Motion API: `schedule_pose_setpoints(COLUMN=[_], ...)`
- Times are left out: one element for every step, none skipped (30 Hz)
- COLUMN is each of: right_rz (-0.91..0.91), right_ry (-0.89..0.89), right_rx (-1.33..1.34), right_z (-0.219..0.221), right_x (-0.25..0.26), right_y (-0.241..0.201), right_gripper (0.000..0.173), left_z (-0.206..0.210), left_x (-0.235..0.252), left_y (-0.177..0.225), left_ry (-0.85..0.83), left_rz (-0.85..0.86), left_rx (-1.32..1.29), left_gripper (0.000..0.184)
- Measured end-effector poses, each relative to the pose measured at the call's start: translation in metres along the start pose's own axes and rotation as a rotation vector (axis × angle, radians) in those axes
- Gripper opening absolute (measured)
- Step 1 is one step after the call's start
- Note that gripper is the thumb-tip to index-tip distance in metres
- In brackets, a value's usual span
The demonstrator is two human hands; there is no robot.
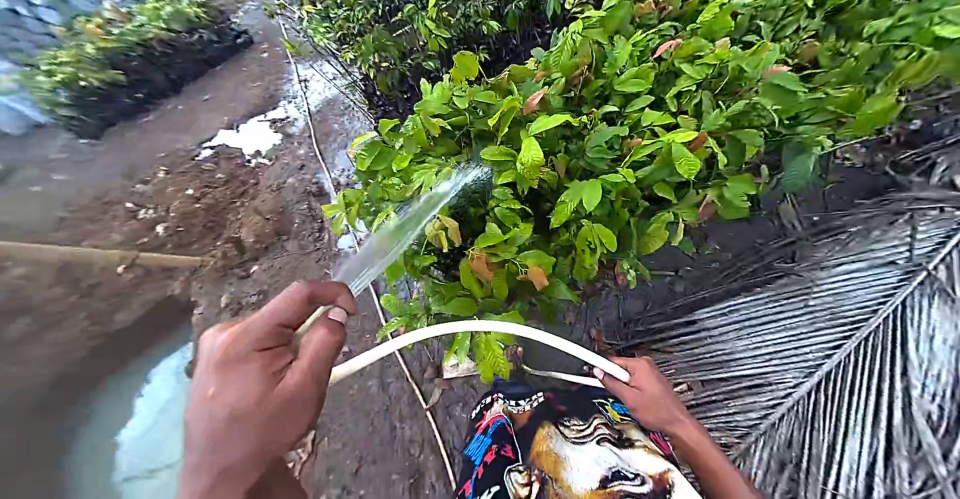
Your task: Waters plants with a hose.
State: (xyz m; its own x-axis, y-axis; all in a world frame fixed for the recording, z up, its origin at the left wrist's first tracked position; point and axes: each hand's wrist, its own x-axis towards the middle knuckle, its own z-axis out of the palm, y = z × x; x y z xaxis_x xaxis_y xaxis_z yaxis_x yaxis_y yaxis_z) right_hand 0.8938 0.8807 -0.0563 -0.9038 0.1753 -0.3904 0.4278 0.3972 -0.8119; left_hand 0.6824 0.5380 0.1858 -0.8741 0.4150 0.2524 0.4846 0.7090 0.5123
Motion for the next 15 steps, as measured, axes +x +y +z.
schedule_pose_setpoints(right_rz=[0.019,0.042,0.065,0.085,0.095,0.104,0.11,0.121,0.132,0.14,0.138,0.126,0.107,0.093,0.088], right_ry=[0.006,0.004,0.002,0.002,0.016,0.045,0.075,0.108,0.145,0.176,0.198,0.22,0.249,0.281,0.315], right_rx=[0.019,0.031,0.037,0.037,0.039,0.046,0.05,0.056,0.064,0.07,0.072,0.076,0.076,0.076,0.074], right_z=[-0.01,-0.02,-0.029,-0.038,-0.047,-0.057,-0.068,-0.08,-0.091,-0.103,-0.113,-0.121,-0.129,-0.137,-0.144], right_x=[-0.006,-0.012,-0.019,-0.027,-0.036,-0.043,-0.05,-0.057,-0.064,-0.071,-0.078,-0.085,-0.092,-0.099,-0.107], right_y=[0.008,0.015,0.021,0.027,0.033,0.038,0.044,0.047,0.047,0.047,0.046,0.047,0.048,0.051,0.053], right_gripper=[0.037,0.037,0.038,0.038,0.038,0.037,0.036,0.035,0.034,0.032,0.031,0.031,0.031,0.031,0.032], left_z=[0.008,0.017,0.026,0.035,0.043,0.051,0.059,0.067,0.076,0.084,0.092,0.097,0.1,0.104,0.108], left_x=[0.001,0.004,0.007,0.009,0.012,0.014,0.017,0.02,0.022,0.024,0.026,0.028,0.032,0.037,0.042], left_y=[0.012,0.023,0.034,0.045,0.055,0.064,0.072,0.08,0.089,0.096,0.102,0.107,0.114,0.121,0.128], left_ry=[0.002,-0.002,-0.009,-0.013,-0.023,-0.032,-0.04,-0.045,-0.048,-0.049,-0.056,-0.074,-0.114,-0.152,-0.178], left_rz=[0.003,0.005,0.005,0.001,0.004,0.012,0.023,0.037,0.047,0.054,0.066,0.082,0.096,0.115,0.128], left_rx=[-0.012,-0.018,-0.023,-0.022,-0.025,-0.036,-0.05,-0.063,-0.071,-0.075,-0.08,-0.086,-0.095,-0.114,-0.129], left_gripper=[0.026,0.025,0.025,0.025,0.025,0.025,0.026,0.026,0.027,0.028,0.028,0.03,0.031,0.031,0.03])
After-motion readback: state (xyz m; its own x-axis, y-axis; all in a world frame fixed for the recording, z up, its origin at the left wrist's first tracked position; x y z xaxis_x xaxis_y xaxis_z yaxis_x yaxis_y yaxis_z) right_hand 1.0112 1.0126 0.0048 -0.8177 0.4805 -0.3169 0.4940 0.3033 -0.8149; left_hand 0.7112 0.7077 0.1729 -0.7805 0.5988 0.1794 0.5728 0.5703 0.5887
